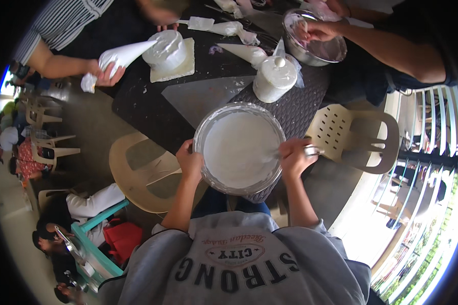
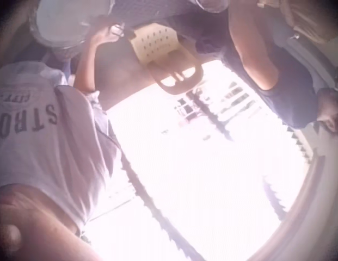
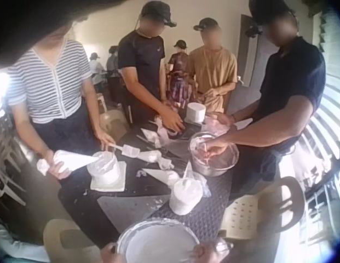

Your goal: The person whisks a white creamy mixture in a metal bowl using a whisk. They hold the bowl with one hand and whisk with the other, maintaining a consistent motion throughout the clip.

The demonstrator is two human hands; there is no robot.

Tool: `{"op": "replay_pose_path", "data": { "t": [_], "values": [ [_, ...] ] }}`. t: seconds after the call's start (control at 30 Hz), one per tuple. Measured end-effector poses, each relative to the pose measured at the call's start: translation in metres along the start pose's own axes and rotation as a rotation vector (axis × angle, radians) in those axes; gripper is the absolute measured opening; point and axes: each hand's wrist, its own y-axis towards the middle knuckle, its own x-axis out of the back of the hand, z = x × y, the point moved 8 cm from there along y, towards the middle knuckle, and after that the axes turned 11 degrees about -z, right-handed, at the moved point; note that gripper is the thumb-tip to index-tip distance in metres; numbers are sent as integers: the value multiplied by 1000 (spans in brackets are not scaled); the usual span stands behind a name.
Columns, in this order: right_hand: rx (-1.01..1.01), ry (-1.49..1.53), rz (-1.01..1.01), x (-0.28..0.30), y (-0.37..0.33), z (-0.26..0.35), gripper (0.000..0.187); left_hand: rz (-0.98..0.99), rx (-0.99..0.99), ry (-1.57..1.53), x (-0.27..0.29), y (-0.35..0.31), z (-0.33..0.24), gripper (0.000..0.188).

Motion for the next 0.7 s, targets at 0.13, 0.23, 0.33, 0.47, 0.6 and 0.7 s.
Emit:
{"op": "replay_pose_path", "data": {
  "t": [0.13,0.23,0.33,0.47,0.6,0.7],
  "values": [
    [-28,201,-14,-22,-27,-23,20,65,-1,-42,-11,-5,4,44],
    [-63,-18,68,-23,-19,-9,16,69,-24,18,-1,-4,-5,49],
    [-38,19,-39,-7,23,-20,14,69,-38,-50,-1,-8,-1,54],
    [-208,78,105,-30,-31,-20,17,80,-40,-30,7,-5,-3,58],
    [14,30,1,-25,16,-8,20,95,-19,-72,3,-10,1,58],
    [-339,188,250,-43,-42,-34,21,108,7,-66,-4,-7,-3,58]
  ]
}}
